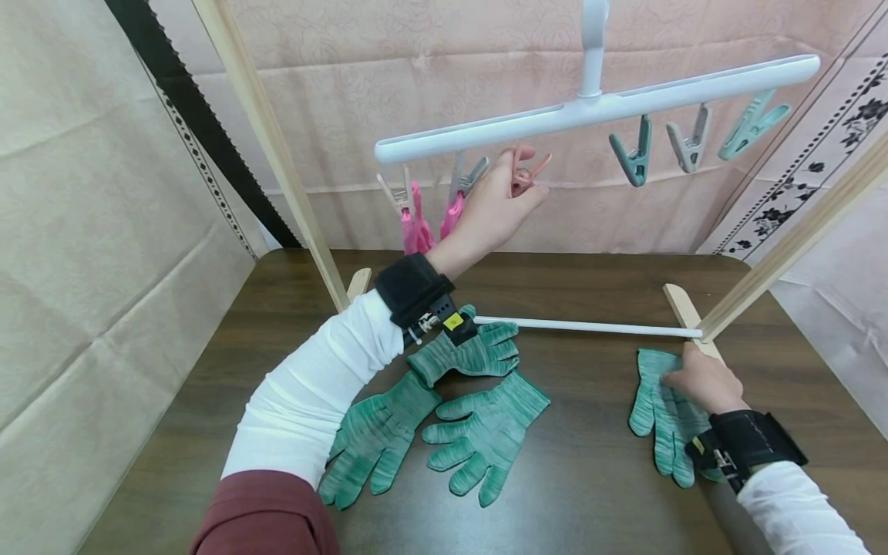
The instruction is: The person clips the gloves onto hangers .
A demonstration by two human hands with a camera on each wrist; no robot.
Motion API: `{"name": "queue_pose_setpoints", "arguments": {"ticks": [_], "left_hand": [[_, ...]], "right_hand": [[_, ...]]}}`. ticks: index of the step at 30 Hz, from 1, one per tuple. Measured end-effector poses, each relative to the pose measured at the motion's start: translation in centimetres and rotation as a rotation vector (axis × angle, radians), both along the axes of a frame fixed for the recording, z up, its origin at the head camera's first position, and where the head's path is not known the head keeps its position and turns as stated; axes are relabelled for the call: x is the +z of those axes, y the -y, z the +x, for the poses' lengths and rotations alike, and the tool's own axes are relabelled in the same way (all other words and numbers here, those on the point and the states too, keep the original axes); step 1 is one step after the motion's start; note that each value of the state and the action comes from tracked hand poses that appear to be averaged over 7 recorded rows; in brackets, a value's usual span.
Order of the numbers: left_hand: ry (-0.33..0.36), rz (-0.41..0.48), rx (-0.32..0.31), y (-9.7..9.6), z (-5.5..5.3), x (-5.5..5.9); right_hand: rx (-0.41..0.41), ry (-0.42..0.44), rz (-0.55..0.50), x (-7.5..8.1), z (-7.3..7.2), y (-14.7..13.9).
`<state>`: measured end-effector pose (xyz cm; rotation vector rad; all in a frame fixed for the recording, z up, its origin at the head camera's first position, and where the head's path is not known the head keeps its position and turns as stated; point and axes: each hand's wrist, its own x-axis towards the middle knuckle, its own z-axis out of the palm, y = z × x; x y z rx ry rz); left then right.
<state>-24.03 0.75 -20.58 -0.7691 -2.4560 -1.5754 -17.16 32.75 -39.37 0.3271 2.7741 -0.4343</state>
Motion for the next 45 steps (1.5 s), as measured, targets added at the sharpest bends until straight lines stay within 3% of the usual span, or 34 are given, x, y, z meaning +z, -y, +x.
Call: {"name": "queue_pose_setpoints", "arguments": {"ticks": [12,27,37,45], "left_hand": [[-0.024,-0.034,0.046,-0.2,0.1,0.0],[-0.041,-0.013,0.037,-0.2,-0.1,0.1],[-0.06,-0.032,0.048,0.1,0.2,-0.1],[-0.091,-0.063,0.053,0.1,0.1,-0.1]], "right_hand": [[0.094,-0.035,-0.025,-0.4,-0.2,-0.1],[0.083,-0.121,0.001,-0.2,0.6,0.4],[0.14,-0.144,-0.031,-0.1,0.7,0.8],[0.182,-0.319,-0.064,0.5,0.9,1.4]]}}
